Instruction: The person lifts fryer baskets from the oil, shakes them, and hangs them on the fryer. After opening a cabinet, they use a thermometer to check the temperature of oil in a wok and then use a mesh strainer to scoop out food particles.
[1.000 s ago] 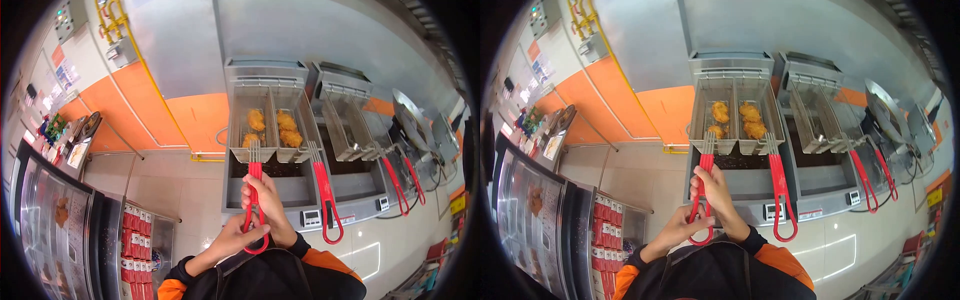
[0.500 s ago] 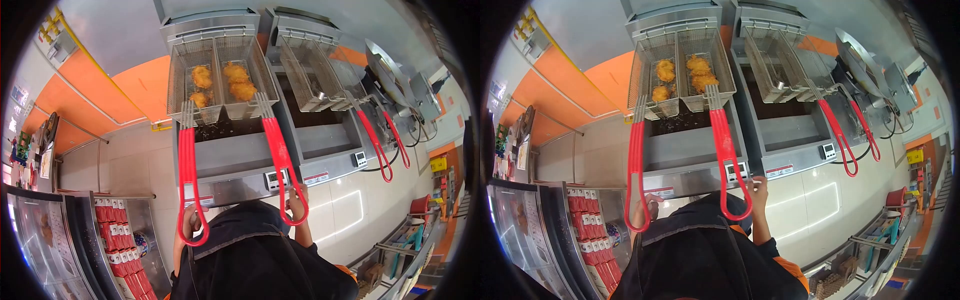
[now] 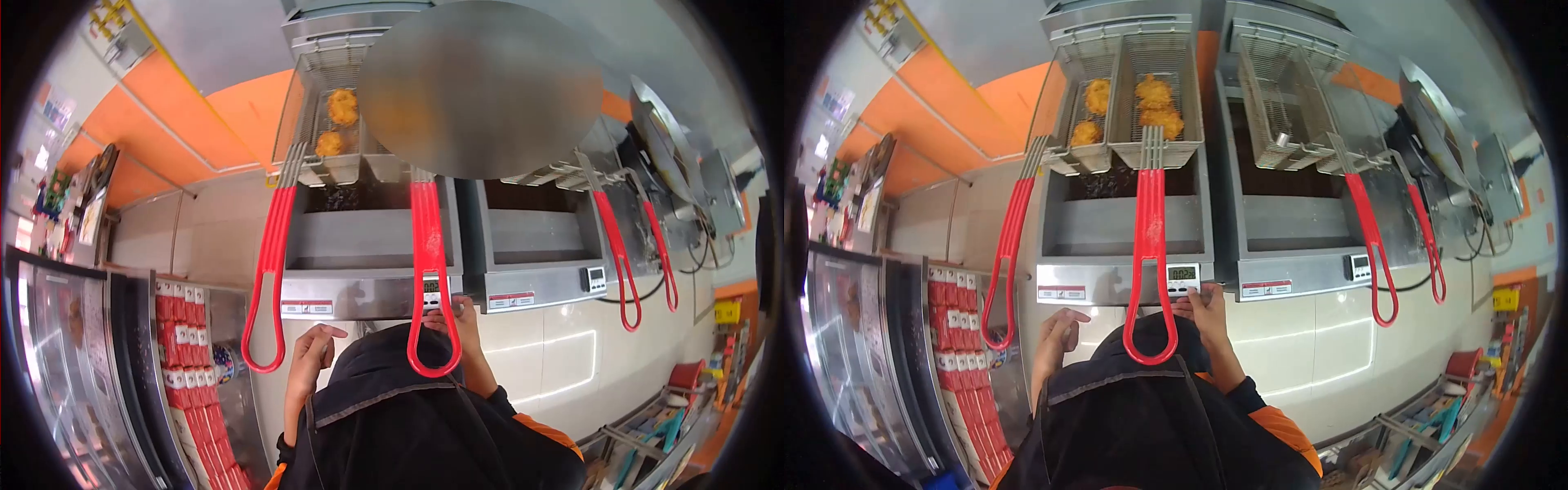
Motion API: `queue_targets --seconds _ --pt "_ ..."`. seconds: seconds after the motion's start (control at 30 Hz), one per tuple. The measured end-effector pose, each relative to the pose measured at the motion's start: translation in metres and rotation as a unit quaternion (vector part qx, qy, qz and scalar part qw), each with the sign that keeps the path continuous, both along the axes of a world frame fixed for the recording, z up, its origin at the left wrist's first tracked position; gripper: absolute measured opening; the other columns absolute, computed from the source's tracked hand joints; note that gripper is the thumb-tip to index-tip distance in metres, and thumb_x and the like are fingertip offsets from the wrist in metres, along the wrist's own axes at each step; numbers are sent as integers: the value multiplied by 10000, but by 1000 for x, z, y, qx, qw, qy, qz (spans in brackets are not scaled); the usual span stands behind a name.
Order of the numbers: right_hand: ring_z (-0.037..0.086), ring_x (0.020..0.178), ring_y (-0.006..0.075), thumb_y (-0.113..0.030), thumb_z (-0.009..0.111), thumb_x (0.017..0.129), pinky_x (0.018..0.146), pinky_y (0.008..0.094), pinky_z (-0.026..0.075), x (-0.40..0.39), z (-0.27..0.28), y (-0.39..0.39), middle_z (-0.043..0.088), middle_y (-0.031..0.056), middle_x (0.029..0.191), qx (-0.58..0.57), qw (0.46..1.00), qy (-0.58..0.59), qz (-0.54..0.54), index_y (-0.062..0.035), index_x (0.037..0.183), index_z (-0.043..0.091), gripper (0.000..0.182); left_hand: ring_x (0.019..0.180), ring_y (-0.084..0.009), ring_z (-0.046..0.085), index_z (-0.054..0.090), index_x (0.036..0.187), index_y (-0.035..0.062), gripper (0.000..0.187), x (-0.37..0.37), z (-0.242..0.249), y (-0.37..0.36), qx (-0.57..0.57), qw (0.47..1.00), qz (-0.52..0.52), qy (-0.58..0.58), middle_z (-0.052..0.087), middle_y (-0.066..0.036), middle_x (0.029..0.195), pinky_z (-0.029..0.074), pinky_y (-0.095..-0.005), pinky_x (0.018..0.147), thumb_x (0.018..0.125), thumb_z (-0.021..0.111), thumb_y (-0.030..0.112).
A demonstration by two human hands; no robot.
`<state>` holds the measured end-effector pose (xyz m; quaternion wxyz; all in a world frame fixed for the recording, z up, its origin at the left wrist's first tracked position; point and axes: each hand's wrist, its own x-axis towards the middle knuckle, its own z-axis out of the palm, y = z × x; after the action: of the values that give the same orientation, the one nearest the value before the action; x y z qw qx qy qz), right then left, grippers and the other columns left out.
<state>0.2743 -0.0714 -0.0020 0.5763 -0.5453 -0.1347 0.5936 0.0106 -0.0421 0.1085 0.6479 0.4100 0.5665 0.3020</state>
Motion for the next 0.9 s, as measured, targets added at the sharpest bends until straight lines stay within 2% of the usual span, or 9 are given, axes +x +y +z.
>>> queue_targets --seconds 0.1,0.27,0.37,0.5,0.57,0.63,0.7,0.83,0.9 --pt "648 666 237 -154 525 904 592 323 555 7 -6 -1 590 167 756 11 999 -12 48 -16 1072 308 308 462 -28 275 602 898 2 261 1 -6 -30 -35 997 76 -2 348 63 524 208 -201 452 911 451 215" --pt "443 441 101 -230 551 899 432 276 337 8 12 -3 506 44 577 82 849 -517 78 -36 1049 417 279 500 -52 310 565 902 15 226 3 -37 -87 -17 968 228 -106 330 54 553 320 -220 536 892 466 218" --pt "513 532 132 -220 531 909 484 282 368 -8 13 -15 547 54 626 160 843 -468 213 -48 1015 463 213 497 -63 318 534 869 22 267 20 -25 -109 12 898 335 -285 295 52 547 439 -285 636 870 464 280" --pt "576 771 143 -420 320 960 662 266 424 -91 42 -45 614 64 838 0 862 55 504 -22 1098 507 460 518 -87 353 514 877 14 339 14 -20 -147 45 809 298 -505 271 48 526 476 -458 857 871 436 344" --pt "575 862 184 -519 269 939 771 299 429 -132 41 -63 614 97 887 -100 750 325 567 -2 1146 495 602 527 -102 356 527 937 -14 360 8 -28 -173 107 768 259 -576 278 35 538 473 -445 867 890 414 324" --pt "557 932 220 -558 260 921 861 335 413 -169 19 -80 602 120 952 -151 550 537 621 12 1174 483 663 517 -103 346 529 955 -20 381 -5 -41 -208 131 815 315 -469 263 40 537 480 -442 861 889 414 337" --pt "537 975 236 -553 281 915 905 358 396 -209 41 -113 577 131 1016 -194 558 502 631 18 1219 451 669 530 -105 374 555 955 -2 330 -28 -34 -250 163 778 409 -449 350 15 540 499 -425 824 836 517 304" --pt "507 1101 268 -440 340 941 962 387 392 -300 69 -197 470 166 1263 -179 563 373 715 7 1276 411 563 533 -147 523 603 703 73 182 -85 3 -390 301 733 381 476 555 -39 590 373 -448 976 689 688 233" --pt "500 1132 286 -387 382 938 978 394 392 -349 82 -258 471 174 1265 -145 512 322 783 21 1254 431 519 509 -184 538 582 605 77 237 -106 9 -464 312 715 348 520 533 -43 522 290 -436 1040 710 669 271"
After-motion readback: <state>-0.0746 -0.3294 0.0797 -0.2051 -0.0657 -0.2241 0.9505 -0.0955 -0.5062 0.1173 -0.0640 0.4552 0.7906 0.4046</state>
